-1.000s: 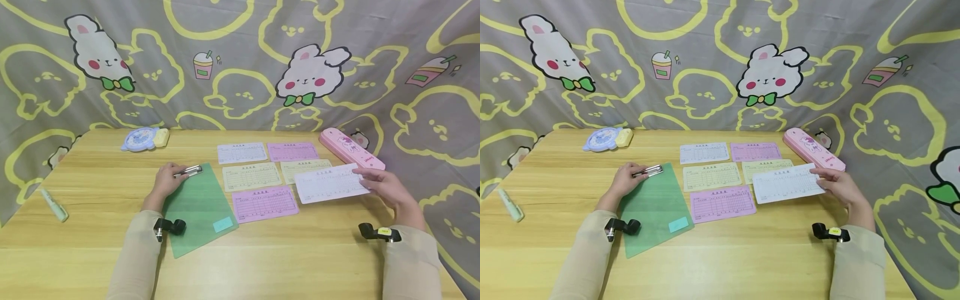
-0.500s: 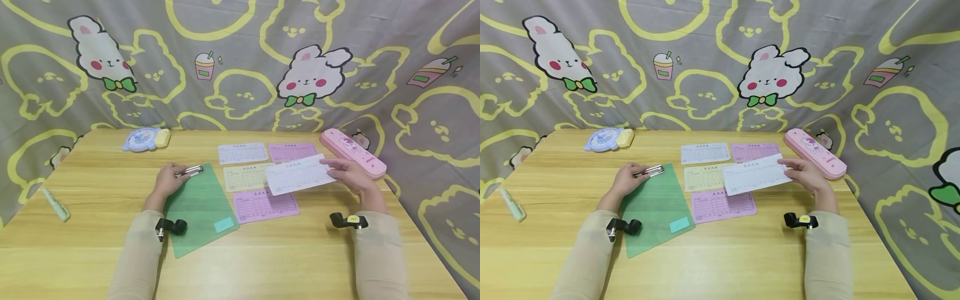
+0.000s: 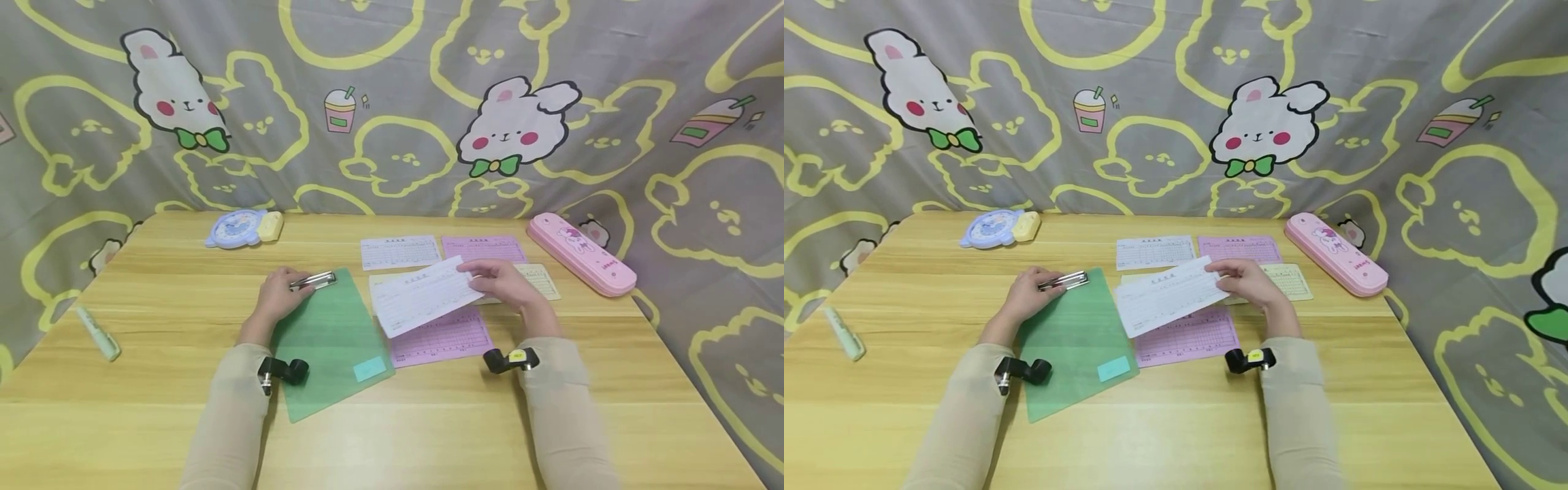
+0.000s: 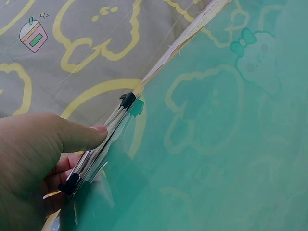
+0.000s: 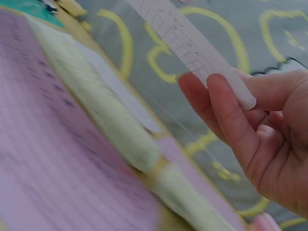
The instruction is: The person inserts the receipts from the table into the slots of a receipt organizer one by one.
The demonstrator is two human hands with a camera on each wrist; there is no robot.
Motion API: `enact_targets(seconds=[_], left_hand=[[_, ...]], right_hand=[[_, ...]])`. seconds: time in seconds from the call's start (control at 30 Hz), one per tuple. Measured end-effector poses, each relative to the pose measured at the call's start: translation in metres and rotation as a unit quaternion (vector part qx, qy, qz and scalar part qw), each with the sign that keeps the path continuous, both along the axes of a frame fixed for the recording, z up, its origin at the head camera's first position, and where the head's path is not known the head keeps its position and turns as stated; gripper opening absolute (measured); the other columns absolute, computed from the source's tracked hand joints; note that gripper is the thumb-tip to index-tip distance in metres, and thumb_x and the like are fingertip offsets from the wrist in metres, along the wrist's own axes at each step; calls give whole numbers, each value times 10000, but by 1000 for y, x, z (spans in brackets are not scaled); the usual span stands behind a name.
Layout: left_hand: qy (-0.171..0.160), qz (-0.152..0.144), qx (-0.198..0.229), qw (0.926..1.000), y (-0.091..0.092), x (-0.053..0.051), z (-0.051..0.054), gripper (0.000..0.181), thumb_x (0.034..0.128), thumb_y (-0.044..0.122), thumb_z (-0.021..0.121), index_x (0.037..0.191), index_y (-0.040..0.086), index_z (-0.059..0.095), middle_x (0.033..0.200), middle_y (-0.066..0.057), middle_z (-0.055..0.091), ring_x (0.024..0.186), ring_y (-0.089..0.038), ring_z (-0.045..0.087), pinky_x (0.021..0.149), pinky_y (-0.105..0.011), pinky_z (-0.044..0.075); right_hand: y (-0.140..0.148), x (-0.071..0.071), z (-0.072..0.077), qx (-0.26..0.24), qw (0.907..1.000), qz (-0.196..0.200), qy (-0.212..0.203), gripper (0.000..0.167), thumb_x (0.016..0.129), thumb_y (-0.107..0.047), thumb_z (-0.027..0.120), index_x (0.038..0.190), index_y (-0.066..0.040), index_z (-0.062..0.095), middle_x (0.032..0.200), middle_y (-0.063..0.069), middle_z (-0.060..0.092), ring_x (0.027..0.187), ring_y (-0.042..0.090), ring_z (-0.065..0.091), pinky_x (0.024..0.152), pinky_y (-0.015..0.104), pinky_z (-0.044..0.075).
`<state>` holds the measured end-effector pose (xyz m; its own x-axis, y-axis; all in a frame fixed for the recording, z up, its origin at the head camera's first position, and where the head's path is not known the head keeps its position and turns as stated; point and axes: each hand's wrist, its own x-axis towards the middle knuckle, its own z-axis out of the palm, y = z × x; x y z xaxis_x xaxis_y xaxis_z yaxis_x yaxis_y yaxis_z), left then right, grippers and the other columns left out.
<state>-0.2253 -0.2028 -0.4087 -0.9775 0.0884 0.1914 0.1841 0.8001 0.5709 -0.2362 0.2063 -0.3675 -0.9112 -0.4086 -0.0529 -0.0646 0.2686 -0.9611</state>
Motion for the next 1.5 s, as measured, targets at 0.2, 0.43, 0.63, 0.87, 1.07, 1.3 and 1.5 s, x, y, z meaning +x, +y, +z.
enact_targets(seconds=[0.2, 0.43, 0.63, 0.87, 1.07, 1.3, 1.5], left_hand=[[23, -46, -63, 10000, 2, -1, 0, 331, 786, 225, 621, 1058, 36, 617, 964, -179, 513, 857, -323, 441, 725, -441, 316], [18, -35, -148, 9999, 3, -2, 3, 327, 787, 220, 617, 1055, 34, 616, 953, -179, 519, 854, -326, 448, 720, -440, 323], [-69, 86, -155, 9998, 4, 0, 3, 324, 796, 215, 606, 1068, 40, 610, 964, -168, 513, 868, -316, 443, 729, -437, 321], [-127, 161, -213, 9996, 6, 2, 5, 320, 805, 230, 590, 1074, 57, 610, 982, -159, 514, 882, -316, 444, 736, -449, 323], [-200, 152, -320, 9992, 5, 2, 5, 335, 811, 245, 581, 1090, 61, 598, 1013, -159, 511, 913, -323, 441, 765, -463, 315], [-125, 103, -424, 9990, 4, 0, 4, 335, 807, 229, 581, 1093, 56, 595, 1021, -162, 517, 929, -331, 446, 771, -467, 317], [-55, 6, -439, 9990, 4, -1, 3, 340, 800, 223, 581, 1087, 42, 595, 1003, -173, 519, 908, -331, 452, 761, -466, 324]], right_hand=[[-35, -2, -13, -458, 9971, 563, 229, 290, 771, 20, 545, 1056, -10, 587, 1009, 136, 572, 812, 216, 585, 668, 336, 473], [-74, -1, -18, -102, 9980, 493, 372, 328, 750, 55, 539, 1077, 47, 561, 992, 193, 572, 805, 245, 580, 670, 325, 469], [-102, 0, -25, -342, 9977, 576, 92, 325, 759, 104, 509, 1079, 65, 552, 1011, 209, 558, 803, 250, 580, 657, 333, 473], [-133, 2, -27, -276, 9983, 506, -67, 327, 760, 94, 504, 1074, 31, 568, 1008, 151, 561, 781, 212, 591, 652, 321, 476], [-155, 4, -28, -177, 9986, 396, -315, 336, 753, 89, 519, 1074, 9, 577, 982, 149, 575, 792, 218, 594, 650, 307, 478], [-171, 10, -23, -24, 9991, 147, -394, 339, 753, 96, 525, 1073, -2, 580, 1029, 158, 554, 739, 205, 590, 596, 298, 480], [-184, 5, -32, 495, 9987, -144, -58, 328, 724, 72, 562, 1021, -57, 621, 980, 87, 551, 506, 99, 457, 460, 209, 396]])
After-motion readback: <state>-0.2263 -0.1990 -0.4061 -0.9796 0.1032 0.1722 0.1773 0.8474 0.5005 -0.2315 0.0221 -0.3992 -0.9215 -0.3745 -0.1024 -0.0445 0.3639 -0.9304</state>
